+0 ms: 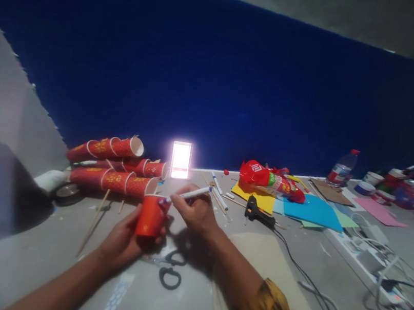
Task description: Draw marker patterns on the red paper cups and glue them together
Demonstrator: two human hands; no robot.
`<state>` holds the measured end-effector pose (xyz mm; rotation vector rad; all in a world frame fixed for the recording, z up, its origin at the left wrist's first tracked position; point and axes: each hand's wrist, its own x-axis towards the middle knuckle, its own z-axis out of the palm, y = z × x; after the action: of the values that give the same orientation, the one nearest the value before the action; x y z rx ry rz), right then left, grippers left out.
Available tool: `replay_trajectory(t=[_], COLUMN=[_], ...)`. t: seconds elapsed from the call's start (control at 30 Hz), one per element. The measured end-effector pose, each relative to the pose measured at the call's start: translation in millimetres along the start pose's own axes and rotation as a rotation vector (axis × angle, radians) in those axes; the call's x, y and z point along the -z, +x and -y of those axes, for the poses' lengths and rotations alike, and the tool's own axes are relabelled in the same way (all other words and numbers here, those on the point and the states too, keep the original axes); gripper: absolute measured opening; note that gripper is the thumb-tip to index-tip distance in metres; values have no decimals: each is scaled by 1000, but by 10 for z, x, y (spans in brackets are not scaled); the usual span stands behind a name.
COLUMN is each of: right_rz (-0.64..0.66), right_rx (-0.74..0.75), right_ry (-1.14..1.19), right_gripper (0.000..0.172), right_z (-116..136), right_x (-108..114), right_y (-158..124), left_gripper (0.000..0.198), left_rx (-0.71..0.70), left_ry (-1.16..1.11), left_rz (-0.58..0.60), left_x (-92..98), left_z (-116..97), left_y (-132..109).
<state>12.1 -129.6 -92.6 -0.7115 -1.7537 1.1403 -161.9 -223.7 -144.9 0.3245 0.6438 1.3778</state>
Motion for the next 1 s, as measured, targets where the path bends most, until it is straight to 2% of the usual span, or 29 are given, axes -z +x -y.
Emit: replay_trajectory(t=[0.07, 0.2, 0.37, 0.53, 0.7, 0.87, 0.93, 1.0], right_rz=[11, -80, 38, -52, 173, -30, 29, 185], right_rx=[-7, 58, 51, 55, -8, 37, 19, -11], right_ry=[27, -32, -45, -55, 12, -12, -19, 7], right_gripper=[19, 18, 20, 19, 20, 20, 19, 18], right_z=[24, 32, 12, 22, 52, 59, 70, 92], right_x=[8, 23, 27, 21, 5, -9, -10, -14], right_y=[4, 15, 11, -3, -37, -35, -41, -56], left_gripper=[45, 45, 45, 47, 47, 46, 47, 46], left_rx=[18, 29, 48, 51, 57, 48, 43, 28], left_ry=[-5, -13, -31, -43, -77, -45, -46, -52], left_rz=[-22, -45, -16, -3, 23, 26, 10, -4], left_x=[-5, -8, -13, -30, -5, 7, 5, 5], left_z=[-4, -7, -10, -13, -2, 4, 2, 0], left_y=[-3, -5, -2, -15, -8, -4, -3, -2])
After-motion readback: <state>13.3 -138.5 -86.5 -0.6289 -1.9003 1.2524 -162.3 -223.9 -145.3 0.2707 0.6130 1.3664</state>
